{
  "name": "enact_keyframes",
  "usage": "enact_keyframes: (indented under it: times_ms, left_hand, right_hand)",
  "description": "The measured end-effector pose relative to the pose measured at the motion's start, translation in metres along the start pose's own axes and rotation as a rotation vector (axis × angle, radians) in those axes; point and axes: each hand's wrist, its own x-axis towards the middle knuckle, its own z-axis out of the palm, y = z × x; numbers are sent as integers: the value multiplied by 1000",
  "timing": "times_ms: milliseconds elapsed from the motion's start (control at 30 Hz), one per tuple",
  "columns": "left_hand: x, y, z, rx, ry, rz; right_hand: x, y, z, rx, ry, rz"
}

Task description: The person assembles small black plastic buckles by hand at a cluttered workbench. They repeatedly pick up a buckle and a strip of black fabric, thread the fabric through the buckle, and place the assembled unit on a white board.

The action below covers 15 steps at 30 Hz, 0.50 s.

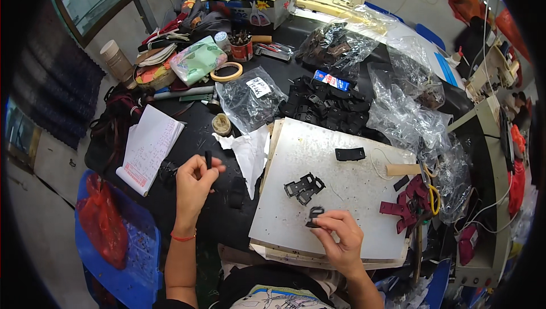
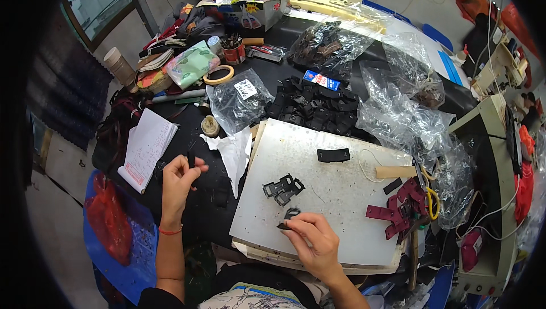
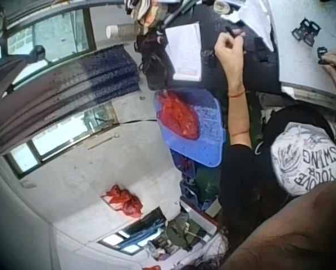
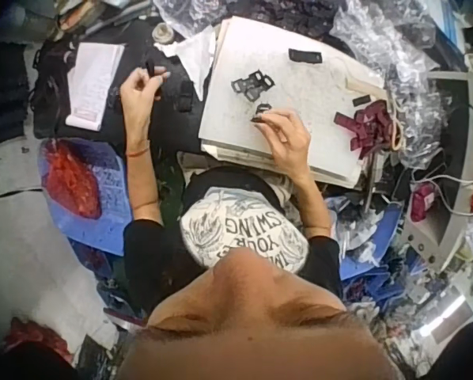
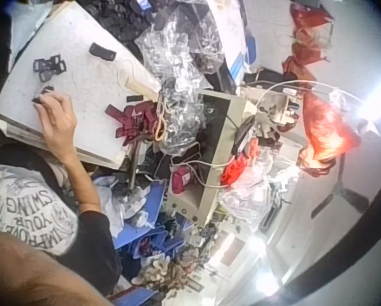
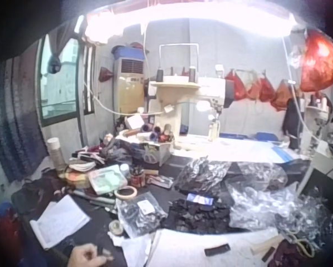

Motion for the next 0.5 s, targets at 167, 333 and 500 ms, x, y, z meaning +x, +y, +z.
enact_keyframes:
  times_ms: [167, 333, 500]
  left_hand:
    - [-27, 28, 26, -200, -241, -143]
    - [-59, 37, 85, -271, -274, -115]
    - [-71, 36, 90, -242, -445, -68]
  right_hand:
    - [-1, -11, 3, 55, -50, 134]
    - [3, -20, 7, 153, -126, 141]
    - [8, -25, 10, 210, -37, 265]
